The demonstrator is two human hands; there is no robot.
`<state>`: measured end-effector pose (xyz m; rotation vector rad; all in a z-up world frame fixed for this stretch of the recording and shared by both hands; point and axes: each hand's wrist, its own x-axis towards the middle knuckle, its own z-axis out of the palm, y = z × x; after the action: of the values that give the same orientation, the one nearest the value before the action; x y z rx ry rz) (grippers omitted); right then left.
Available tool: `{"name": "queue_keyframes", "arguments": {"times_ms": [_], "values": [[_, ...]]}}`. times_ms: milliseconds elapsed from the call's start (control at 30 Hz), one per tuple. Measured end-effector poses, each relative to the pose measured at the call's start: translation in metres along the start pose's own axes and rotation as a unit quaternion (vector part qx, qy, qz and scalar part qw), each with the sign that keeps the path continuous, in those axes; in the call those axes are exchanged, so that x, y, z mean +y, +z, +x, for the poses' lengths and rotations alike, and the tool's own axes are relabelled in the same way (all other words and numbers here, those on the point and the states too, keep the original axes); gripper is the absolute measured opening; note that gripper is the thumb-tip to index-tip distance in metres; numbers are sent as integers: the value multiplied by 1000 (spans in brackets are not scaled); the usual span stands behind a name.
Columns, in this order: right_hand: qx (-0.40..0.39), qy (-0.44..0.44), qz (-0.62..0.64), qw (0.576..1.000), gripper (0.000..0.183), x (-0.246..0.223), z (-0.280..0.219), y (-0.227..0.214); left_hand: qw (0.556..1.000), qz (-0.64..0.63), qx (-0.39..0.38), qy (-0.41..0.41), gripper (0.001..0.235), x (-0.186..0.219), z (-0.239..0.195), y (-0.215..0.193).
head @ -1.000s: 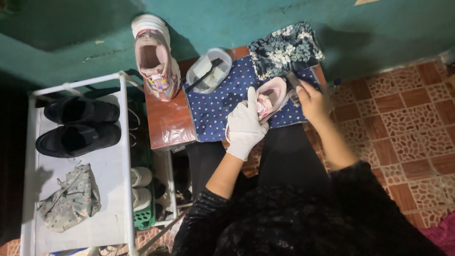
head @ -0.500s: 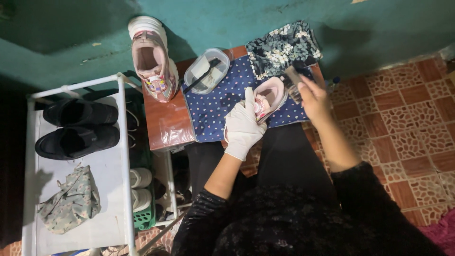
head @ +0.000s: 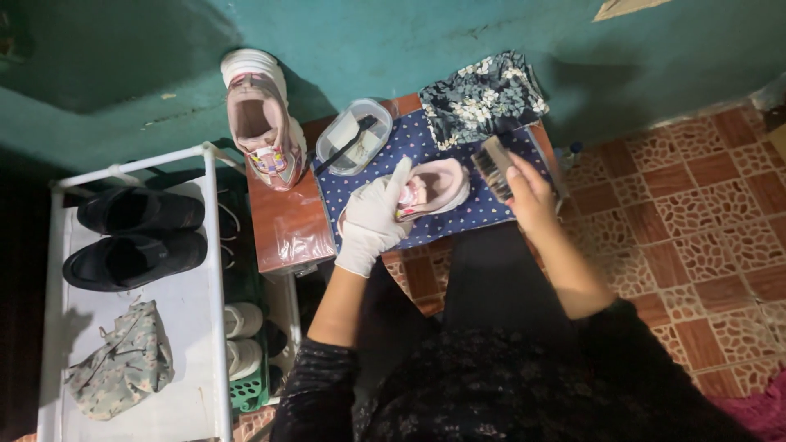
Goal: Applying a white substance, likely paint or dye, to the midsole of a sneaker using a small brush to restore its color.
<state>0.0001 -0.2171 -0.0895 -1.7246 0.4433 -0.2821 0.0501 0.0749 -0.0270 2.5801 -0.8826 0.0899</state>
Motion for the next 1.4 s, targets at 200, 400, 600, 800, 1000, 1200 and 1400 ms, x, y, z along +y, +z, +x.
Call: {"name": "queue_keyframes", "arguments": {"times_ms": [200,400,600,800,1000,1200,1400], "values": [[-57,24,-49,997,39,-10,-24,29,914,-325,-53,-237,75,33,8,-59],[-53,-9,-83,995,37,-7,-1,21,987,-20,-62,-145,97,1,-3,-2],[-107,15,-136,985,38,-5,5,27,978,-66,-58,-189,90,5,-2,-7],[-72,-19,-19,997,37,-41,-16,24,964,-113,-59,-233,83,19,1,-26],[-80,-39,-71,993,35,-43,-12,23,964,-123,-40,-234,72,35,0,-41],[-54,-53,-73,994,31,-25,2,18,982,-44,25,-182,68,27,-11,-19],[-48,17,-131,990,34,31,4,19,959,-158,-14,-235,70,48,-5,-54]]}}
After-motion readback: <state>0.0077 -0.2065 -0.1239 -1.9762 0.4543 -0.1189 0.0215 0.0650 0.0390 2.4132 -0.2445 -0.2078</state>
